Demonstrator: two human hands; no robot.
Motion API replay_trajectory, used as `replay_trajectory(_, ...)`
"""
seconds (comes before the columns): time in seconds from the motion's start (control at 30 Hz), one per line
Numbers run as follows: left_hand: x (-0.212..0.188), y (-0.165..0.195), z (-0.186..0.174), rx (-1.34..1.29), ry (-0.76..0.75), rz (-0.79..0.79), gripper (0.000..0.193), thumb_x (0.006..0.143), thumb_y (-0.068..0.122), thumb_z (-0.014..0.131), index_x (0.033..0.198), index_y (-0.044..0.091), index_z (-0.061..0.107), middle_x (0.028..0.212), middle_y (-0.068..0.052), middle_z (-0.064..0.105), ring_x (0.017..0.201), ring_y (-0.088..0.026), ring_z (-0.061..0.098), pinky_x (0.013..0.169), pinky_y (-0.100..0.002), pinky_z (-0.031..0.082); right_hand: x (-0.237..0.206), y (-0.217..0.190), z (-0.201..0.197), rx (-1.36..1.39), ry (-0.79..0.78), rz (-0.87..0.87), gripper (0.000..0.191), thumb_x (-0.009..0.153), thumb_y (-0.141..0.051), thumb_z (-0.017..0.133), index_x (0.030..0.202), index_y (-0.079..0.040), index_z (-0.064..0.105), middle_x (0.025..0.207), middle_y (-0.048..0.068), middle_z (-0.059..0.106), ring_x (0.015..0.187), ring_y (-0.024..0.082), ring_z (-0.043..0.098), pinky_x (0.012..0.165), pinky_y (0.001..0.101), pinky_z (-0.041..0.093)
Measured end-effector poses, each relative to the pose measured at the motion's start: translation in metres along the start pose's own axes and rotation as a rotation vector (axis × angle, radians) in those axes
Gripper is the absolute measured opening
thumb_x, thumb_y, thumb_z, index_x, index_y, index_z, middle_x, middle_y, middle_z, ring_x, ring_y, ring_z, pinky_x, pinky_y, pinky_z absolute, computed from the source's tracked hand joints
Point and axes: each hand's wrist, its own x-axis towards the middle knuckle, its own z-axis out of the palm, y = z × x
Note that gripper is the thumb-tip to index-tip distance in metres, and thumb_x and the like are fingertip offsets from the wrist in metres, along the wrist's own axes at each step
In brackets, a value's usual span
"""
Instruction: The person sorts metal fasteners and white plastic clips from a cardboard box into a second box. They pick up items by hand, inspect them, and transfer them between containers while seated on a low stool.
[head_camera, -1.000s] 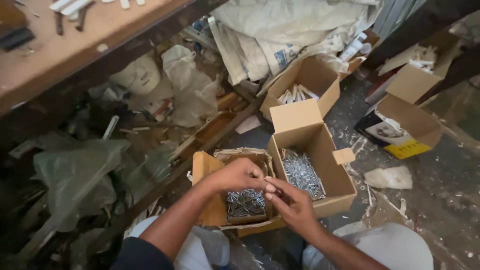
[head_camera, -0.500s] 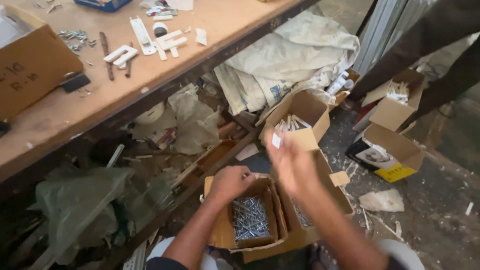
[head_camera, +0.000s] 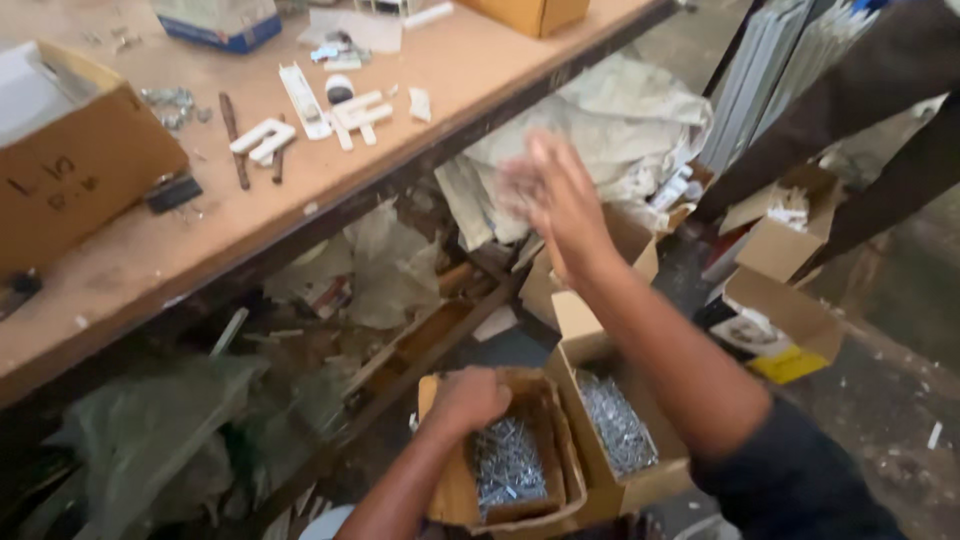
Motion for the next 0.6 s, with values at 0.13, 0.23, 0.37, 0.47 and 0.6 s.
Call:
replay_trajectory(0.13, 0.005, -0.011, 0.004, -0.171, -0.016, 0.131, 0.025, 0.085, 0.027, 0.063, 0.099, 0.013, 0.079, 0.1, -0.017, 0.076, 0.096, -0.038, 0.072, 0.088, -0.05, 0.055, -0.098, 0.036, -0.045, -0.042, -0.053, 0.191, 0.039, 0.103, -0.035, 0.054, 0.126, -0.004, 0.063, 0.11, 0.012, 0.073, 0.102, 0.025, 0.072, 0.094, 0.0439, 0.058)
replay_trajectory(0.23, 0.009, -0.014, 0.008, -0.305, -0.054, 0.277, 0.022, 0.083, 0.019, 0.066, 0.1, 0.013, 0.078, 0.098, -0.015, 0.077, 0.092, -0.032, 0.074, 0.084, -0.044, 0.056, -0.165, 0.067, -0.088, -0.066, -0.039, 0.354, 0.033, 0.099, -0.023, 0.059, 0.121, 0.001, 0.067, 0.109, 0.015, 0.074, 0.102, 0.027, 0.075, 0.096, 0.0436, 0.059)
replay_trajectory(0.37, 0.014, -0.013, 0.02, -0.527, -0.002, 0.304, 0.026, 0.08, 0.004, 0.067, 0.104, 0.01, 0.075, 0.099, -0.011, 0.079, 0.09, -0.022, 0.076, 0.08, -0.037, 0.059, -0.237, 0.128, -0.135, -0.154, -0.08, 0.284, 0.025, 0.097, -0.016, 0.065, 0.111, 0.003, 0.072, 0.102, 0.014, 0.077, 0.097, 0.023, 0.076, 0.09, 0.0397, 0.061)
replay_trajectory(0.47, 0.016, -0.009, 0.027, -0.597, 0.158, 0.315, 0.026, 0.087, -0.002, 0.066, 0.111, 0.008, 0.073, 0.099, -0.007, 0.078, 0.093, -0.016, 0.073, 0.084, -0.032, 0.058, -0.266, 0.148, -0.155, -0.381, -0.093, 0.194, 0.021, 0.095, -0.015, 0.069, 0.107, 0.0, 0.076, 0.095, 0.012, 0.076, 0.084, 0.022, 0.072, 0.075, 0.0381, 0.059)
replay_trajectory(0.6, 0.011, 0.001, 0.025, -0.954, 0.197, 0.271, 0.025, 0.094, -0.002, 0.062, 0.116, 0.007, 0.07, 0.106, -0.001, 0.076, 0.101, -0.011, 0.073, 0.09, -0.029, 0.058, -0.275, 0.125, -0.161, -0.749, -0.406, -0.21, 0.017, 0.094, -0.021, 0.071, 0.1, -0.005, 0.075, 0.097, 0.006, 0.077, 0.088, 0.021, 0.076, 0.078, 0.0349, 0.059)
